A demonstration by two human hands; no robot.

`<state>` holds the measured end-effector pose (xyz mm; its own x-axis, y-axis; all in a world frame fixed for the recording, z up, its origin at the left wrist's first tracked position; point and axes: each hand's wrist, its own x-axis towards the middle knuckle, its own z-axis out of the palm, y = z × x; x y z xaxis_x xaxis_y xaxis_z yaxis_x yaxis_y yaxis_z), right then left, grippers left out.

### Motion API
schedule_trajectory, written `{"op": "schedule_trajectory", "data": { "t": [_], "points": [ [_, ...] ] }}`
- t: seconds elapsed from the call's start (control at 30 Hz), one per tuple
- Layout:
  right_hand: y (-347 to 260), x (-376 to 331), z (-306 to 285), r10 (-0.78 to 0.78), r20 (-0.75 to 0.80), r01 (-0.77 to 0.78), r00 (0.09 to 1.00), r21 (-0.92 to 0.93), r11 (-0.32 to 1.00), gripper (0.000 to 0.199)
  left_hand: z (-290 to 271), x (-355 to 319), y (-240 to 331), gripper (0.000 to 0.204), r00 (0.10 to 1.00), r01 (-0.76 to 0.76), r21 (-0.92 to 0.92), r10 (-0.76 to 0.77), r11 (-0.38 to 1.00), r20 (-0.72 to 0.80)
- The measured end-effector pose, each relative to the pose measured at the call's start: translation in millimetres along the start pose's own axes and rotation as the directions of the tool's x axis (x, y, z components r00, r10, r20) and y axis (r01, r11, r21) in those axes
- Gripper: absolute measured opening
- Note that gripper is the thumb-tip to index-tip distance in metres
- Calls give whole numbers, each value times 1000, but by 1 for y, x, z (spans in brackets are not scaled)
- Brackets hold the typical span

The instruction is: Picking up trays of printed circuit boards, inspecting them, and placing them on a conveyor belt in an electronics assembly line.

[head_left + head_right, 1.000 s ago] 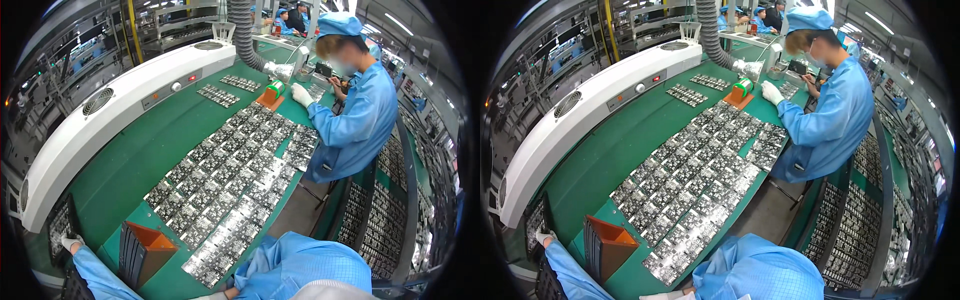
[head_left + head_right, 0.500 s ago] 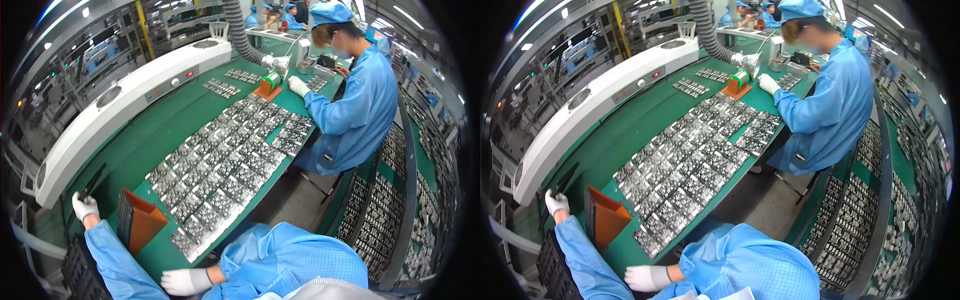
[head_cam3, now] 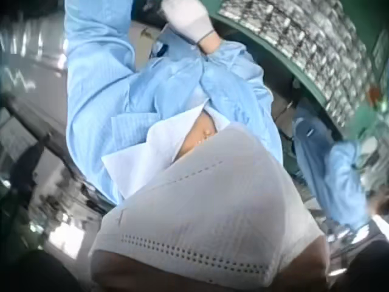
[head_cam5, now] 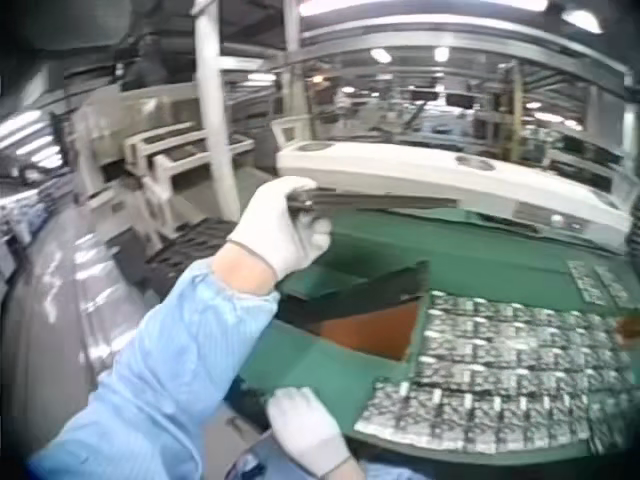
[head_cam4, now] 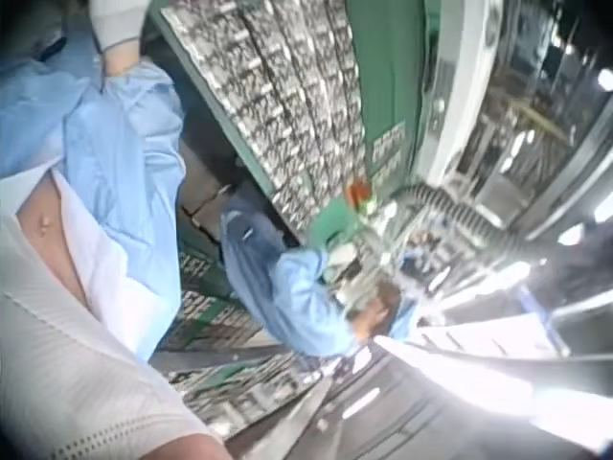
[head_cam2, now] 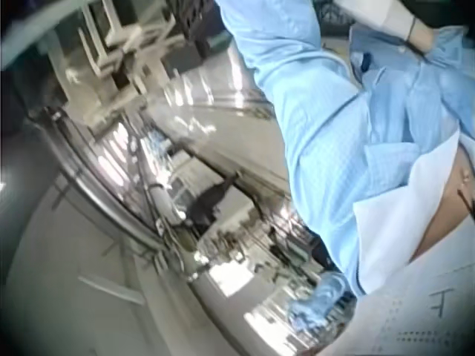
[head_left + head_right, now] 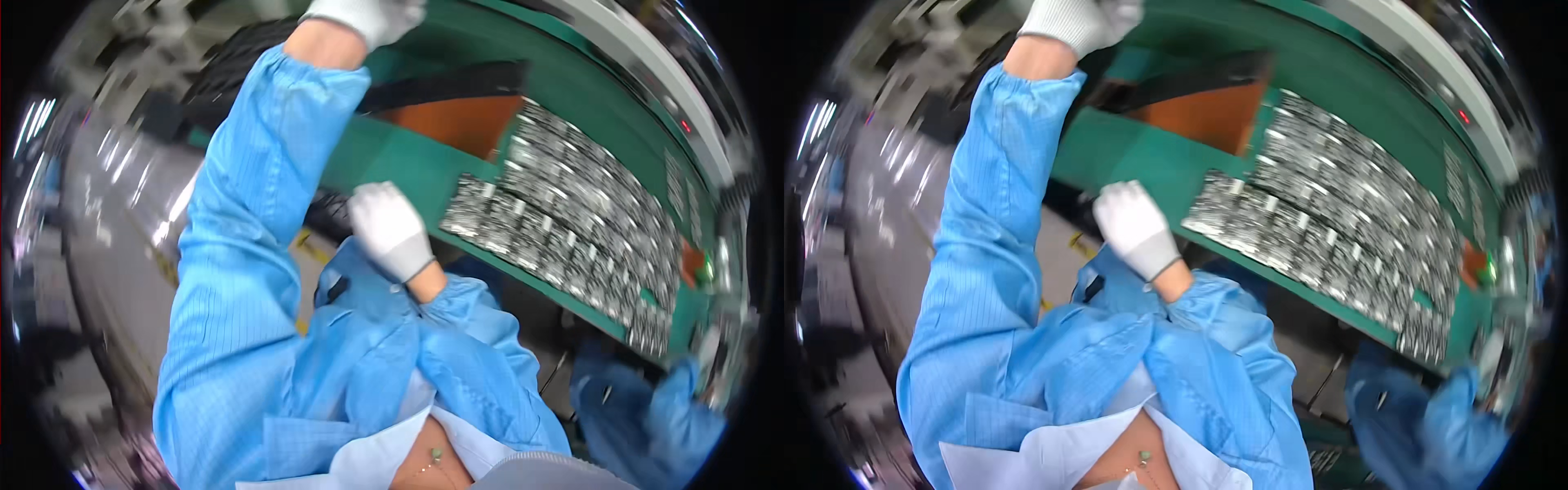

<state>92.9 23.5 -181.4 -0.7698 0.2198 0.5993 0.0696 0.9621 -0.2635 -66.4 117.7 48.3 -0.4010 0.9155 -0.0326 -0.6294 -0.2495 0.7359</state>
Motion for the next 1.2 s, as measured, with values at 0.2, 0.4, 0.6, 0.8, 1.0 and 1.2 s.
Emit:
{"op": "schedule_trajectory", "data": {
  "t": [0.2, 0.4, 0.6, 0.8, 1.0, 1.2],
  "points": [
    [-3, -10, 12, -61, -40, 56, 997, -114, 992, 25, -53, -105, 84, 33, 978, 16, 65, -29, 998, 206],
    [-11, -12, 8, -81, -42, 77, 996, -97, 992, 31, -136, -174, 142, 28, 963, -268, 399, 235, 877, 129],
    [-8, -11, 5, -49, -25, 45, 998, -140, 989, 33, -150, -164, 122, 9, 829, -415, 324, 500, 850, -251],
    [-10, -5, 3, -28, -14, 25, 1000, -152, 988, 33, -186, -122, 90, 11, 782, -503, 370, 594, 781, -191],
    [-11, -5, 7, -27, -7, 26, 1000, -151, 988, 33, -226, -64, 49, 17, 823, -457, 225, 505, 860, -259],
    [-8, -6, 7, -17, -10, 16, 1000, -135, 991, 33, -226, -61, 46, 20, 801, -449, 199, 491, 871, -343]
  ]
}}
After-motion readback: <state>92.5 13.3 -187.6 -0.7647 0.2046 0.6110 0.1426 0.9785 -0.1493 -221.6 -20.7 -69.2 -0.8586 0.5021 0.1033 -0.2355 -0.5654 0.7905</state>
